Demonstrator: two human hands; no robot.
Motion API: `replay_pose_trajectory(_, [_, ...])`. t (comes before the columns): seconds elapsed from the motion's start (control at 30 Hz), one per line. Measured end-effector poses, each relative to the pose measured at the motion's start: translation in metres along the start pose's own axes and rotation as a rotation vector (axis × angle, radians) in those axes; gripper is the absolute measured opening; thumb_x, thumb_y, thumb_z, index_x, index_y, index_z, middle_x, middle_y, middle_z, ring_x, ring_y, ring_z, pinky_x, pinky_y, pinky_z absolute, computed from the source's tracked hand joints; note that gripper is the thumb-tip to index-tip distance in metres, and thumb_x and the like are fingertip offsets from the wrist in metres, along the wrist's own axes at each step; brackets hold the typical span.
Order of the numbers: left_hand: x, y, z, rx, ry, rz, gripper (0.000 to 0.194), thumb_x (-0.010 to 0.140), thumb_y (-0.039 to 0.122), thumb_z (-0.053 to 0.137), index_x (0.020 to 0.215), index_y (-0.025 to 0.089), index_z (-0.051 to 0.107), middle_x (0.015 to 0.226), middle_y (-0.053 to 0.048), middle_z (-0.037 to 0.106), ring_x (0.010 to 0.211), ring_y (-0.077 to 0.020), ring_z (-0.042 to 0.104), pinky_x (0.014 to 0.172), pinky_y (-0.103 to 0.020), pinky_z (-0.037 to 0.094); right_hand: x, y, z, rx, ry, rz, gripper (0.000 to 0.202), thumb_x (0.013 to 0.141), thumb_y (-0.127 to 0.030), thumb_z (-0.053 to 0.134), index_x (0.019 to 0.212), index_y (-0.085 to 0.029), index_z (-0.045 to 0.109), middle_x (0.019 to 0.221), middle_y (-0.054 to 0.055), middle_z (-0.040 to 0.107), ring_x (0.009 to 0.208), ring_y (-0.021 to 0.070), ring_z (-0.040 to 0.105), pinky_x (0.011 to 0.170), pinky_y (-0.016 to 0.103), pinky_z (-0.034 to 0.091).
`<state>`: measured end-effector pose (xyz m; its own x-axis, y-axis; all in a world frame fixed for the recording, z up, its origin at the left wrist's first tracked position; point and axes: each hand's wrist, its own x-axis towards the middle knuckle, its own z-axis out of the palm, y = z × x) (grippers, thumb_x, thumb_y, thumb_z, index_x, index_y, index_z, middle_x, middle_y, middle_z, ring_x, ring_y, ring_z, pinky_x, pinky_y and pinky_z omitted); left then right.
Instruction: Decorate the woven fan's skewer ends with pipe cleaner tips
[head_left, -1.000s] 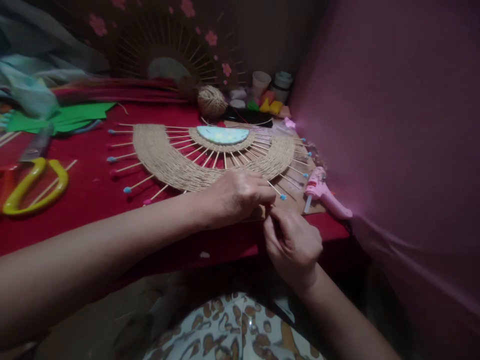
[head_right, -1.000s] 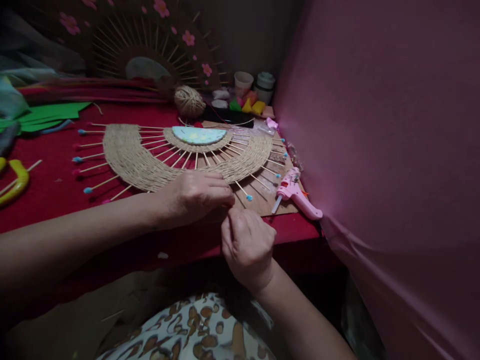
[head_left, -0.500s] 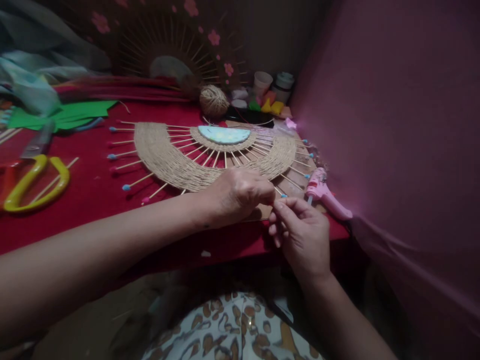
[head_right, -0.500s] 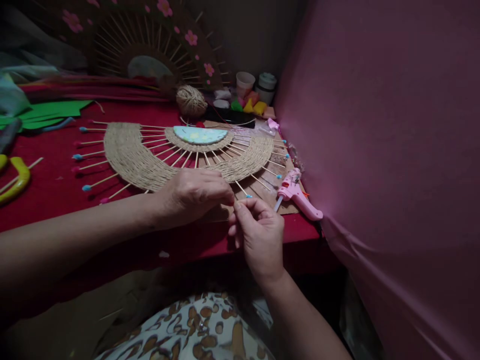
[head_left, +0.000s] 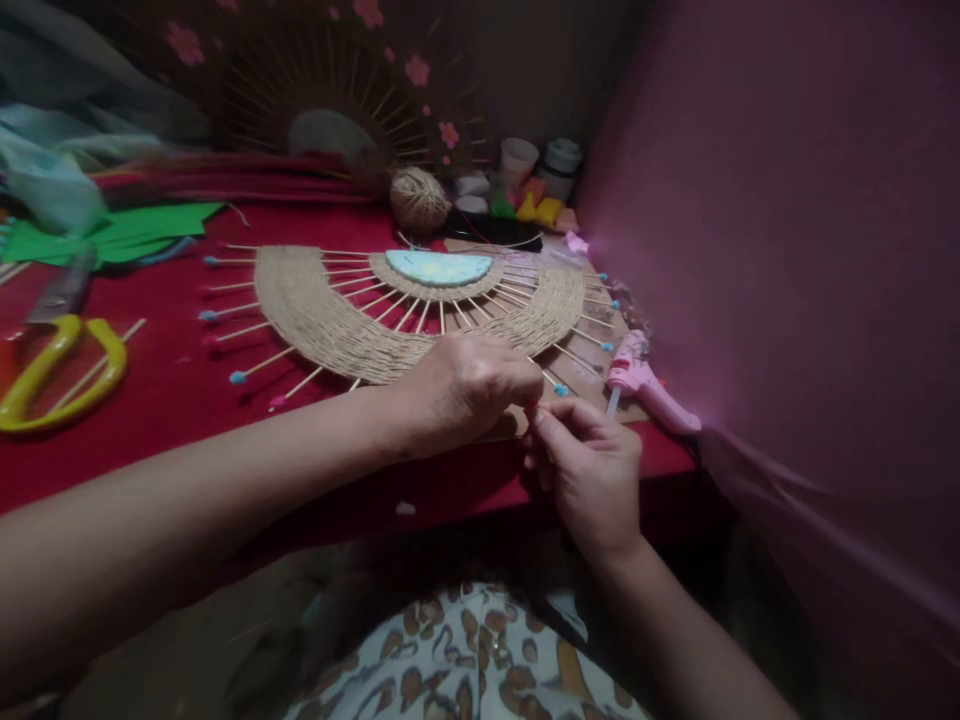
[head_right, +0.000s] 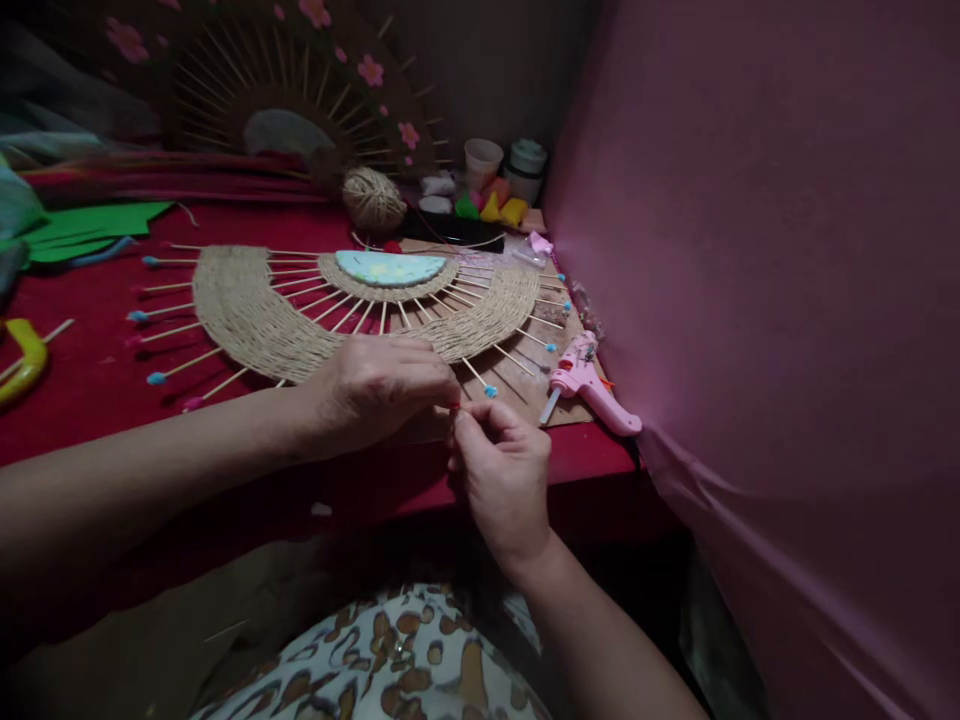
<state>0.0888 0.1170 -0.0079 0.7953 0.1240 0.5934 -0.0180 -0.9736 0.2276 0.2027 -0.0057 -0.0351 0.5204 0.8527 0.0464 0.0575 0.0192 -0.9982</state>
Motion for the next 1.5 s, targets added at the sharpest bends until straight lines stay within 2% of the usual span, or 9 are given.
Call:
replay_pose_trajectory(0.1, [0.000,0.001,0.000,0.014,-0.004,-0.009,0.008,0.077,0.016,0.059,0.072,0.015,0.065,0.066,0.000,0.063,0.061,-0.0100,0.056,0.057,-0.022,0.041,0.000,0.005,0.000,-0.301,0.061,-0.360,0.008,0.083,-0.020,0.058,0.084,-0.016,0.065,0.067,0.000,0.063,0.059,0.0096,0.057,0.058,0.022,0.048])
replay_pose_trajectory(0.2, [0.001,0.001,0.001,-0.012,0.001,-0.011,0.013,0.080,0.014,0.056,0.072,0.015,0.065,0.067,0.000,0.064,0.061,-0.0092,0.056,0.058,-0.021,0.042,0.002,0.007,-0.001,-0.493,0.051,-0.507,0.007,0.082,-0.017,0.057,0.083,-0.014,0.063,0.069,0.002,0.062,0.061,0.0105,0.056,0.060,0.023,0.046])
replay_pose_trajectory(0.43, [-0.001,-0.001,0.005,0.016,-0.007,-0.021,0.016,0.082,0.015,0.055,0.068,0.016,0.064,0.063,0.001,0.063,0.059,-0.0088,0.056,0.055,-0.020,0.039,0.006,0.003,-0.004,-0.553,-0.015,-0.533,0.015,0.086,-0.015,0.051,0.077,-0.013,0.063,0.064,0.001,0.059,0.058,0.0102,0.054,0.058,0.023,0.042])
replay_pose_trajectory(0.7, [-0.004,-0.006,0.012,0.049,-0.032,-0.062,0.014,0.085,0.024,0.052,0.080,0.016,0.063,0.068,0.001,0.063,0.061,-0.0115,0.057,0.056,-0.023,0.040,0.008,-0.002,-0.001,-0.429,-0.024,-0.276,0.017,0.083,-0.021,0.055,0.068,-0.016,0.060,0.056,-0.003,0.051,0.053,0.0091,0.046,0.056,0.024,0.039])
replay_pose_trajectory(0.8, [-0.005,-0.007,0.012,0.041,-0.072,-0.063,0.014,0.085,0.025,0.051,0.081,0.017,0.062,0.069,0.000,0.063,0.062,-0.0121,0.057,0.057,-0.023,0.040,0.009,-0.002,-0.001,-0.444,-0.032,-0.243,0.016,0.082,-0.020,0.055,0.067,-0.016,0.060,0.055,-0.003,0.052,0.052,0.0093,0.047,0.055,0.024,0.039])
replay_pose_trajectory(1.0, [-0.001,-0.003,0.009,0.033,-0.120,-0.122,0.015,0.084,0.023,0.050,0.083,0.016,0.062,0.070,-0.001,0.064,0.062,-0.0126,0.058,0.056,-0.023,0.041,0.009,0.001,0.001,-0.688,0.058,-0.472,0.013,0.079,-0.012,0.051,0.071,-0.013,0.062,0.059,0.001,0.060,0.052,0.0102,0.052,0.052,0.023,0.040])
replay_pose_trajectory(1.27, [0.001,-0.001,0.011,0.031,-0.032,-0.183,0.014,0.077,0.017,0.052,0.087,0.016,0.062,0.070,-0.001,0.067,0.064,-0.0141,0.063,0.057,-0.023,0.043,0.010,0.006,0.008,-0.893,0.205,-0.683,0.013,0.077,-0.011,0.050,0.070,-0.013,0.061,0.057,0.002,0.060,0.050,0.0104,0.054,0.051,0.022,0.040])
replay_pose_trajectory(1.37, [0.001,-0.001,0.012,0.015,-0.016,-0.208,0.014,0.076,0.018,0.053,0.086,0.016,0.062,0.071,-0.002,0.068,0.066,-0.0146,0.064,0.059,-0.023,0.045,0.009,0.004,0.005,-0.842,0.182,-0.596,0.013,0.079,-0.014,0.051,0.070,-0.014,0.060,0.058,0.001,0.059,0.051,0.0104,0.054,0.052,0.022,0.041])
replay_pose_trajectory(1.5, [0.001,-0.004,0.013,-0.024,0.027,-0.210,0.012,0.077,0.019,0.054,0.085,0.016,0.062,0.072,-0.001,0.068,0.066,-0.0129,0.063,0.059,-0.022,0.045,0.005,-0.001,-0.003,-0.681,0.004,-0.315,0.010,0.080,-0.021,0.056,0.078,-0.015,0.063,0.059,-0.001,0.059,0.051,0.0096,0.053,0.051,0.021,0.041])
